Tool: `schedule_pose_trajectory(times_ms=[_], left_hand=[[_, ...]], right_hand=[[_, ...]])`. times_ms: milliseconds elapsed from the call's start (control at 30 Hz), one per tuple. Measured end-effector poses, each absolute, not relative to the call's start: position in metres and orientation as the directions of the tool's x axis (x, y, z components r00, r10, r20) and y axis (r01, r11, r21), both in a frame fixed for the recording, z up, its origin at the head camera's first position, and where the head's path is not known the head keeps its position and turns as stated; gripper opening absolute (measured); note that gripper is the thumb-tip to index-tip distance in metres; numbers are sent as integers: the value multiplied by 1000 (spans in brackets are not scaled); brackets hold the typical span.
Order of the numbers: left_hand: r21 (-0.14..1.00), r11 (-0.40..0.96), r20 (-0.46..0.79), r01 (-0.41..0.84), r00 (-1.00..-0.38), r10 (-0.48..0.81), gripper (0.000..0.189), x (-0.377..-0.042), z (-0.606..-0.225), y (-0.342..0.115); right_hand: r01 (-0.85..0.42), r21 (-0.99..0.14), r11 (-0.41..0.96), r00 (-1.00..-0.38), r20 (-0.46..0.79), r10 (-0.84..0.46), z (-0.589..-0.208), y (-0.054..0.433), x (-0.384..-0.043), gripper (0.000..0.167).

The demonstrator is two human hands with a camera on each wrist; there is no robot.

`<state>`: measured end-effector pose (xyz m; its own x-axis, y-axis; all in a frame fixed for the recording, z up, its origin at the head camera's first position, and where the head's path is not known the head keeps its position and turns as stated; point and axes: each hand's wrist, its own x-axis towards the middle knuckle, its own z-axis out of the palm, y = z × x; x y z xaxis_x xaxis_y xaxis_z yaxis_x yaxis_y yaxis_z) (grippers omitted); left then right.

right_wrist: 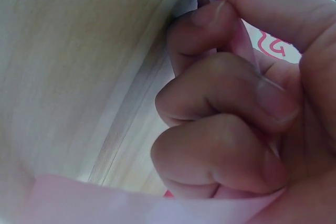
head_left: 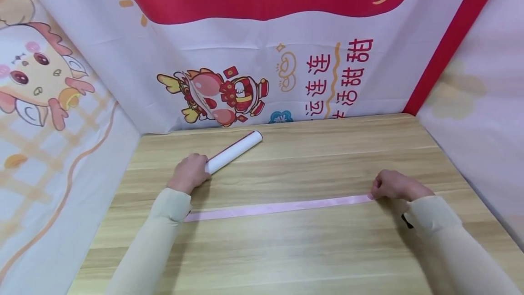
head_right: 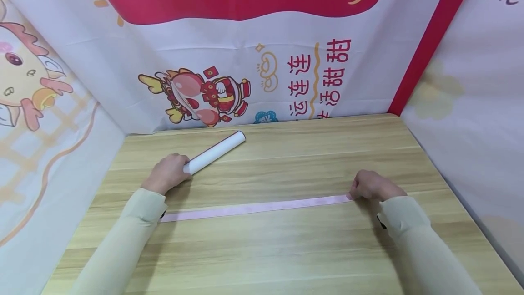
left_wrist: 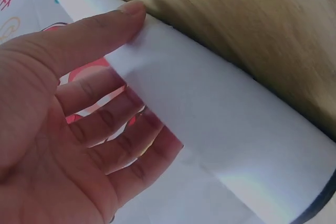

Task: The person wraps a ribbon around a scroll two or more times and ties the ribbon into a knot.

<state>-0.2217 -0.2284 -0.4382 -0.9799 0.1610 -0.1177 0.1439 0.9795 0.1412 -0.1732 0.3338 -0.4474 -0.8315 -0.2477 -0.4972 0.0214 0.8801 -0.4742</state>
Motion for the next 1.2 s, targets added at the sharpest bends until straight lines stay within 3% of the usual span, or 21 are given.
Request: schedule_pose_trajectory(times_ms=[233,700,867,1067,1200], left_hand=[[26,987,-114,159,-980,161,37,-227,-445,-222],[32,989,-134,142,-980,145,38,-248,-453,-235],[91,985,-163,150,-973,163,38,-249,-451,-240],[279,950,-331,142,-914,234,53,-244,-432,-242],[345,929,-360,137,-894,266,54,-245,-419,-243]], right_hand=[[18,-474,880,-831,-497,-251,-447,332,-172,19],[42,-458,888,-821,-522,-231,-451,330,-173,19],[54,-453,890,-810,-541,-226,-451,330,-174,18],[33,-457,889,-816,-526,-239,-450,331,-175,17],[44,-457,888,-815,-531,-233,-448,332,-175,17]])
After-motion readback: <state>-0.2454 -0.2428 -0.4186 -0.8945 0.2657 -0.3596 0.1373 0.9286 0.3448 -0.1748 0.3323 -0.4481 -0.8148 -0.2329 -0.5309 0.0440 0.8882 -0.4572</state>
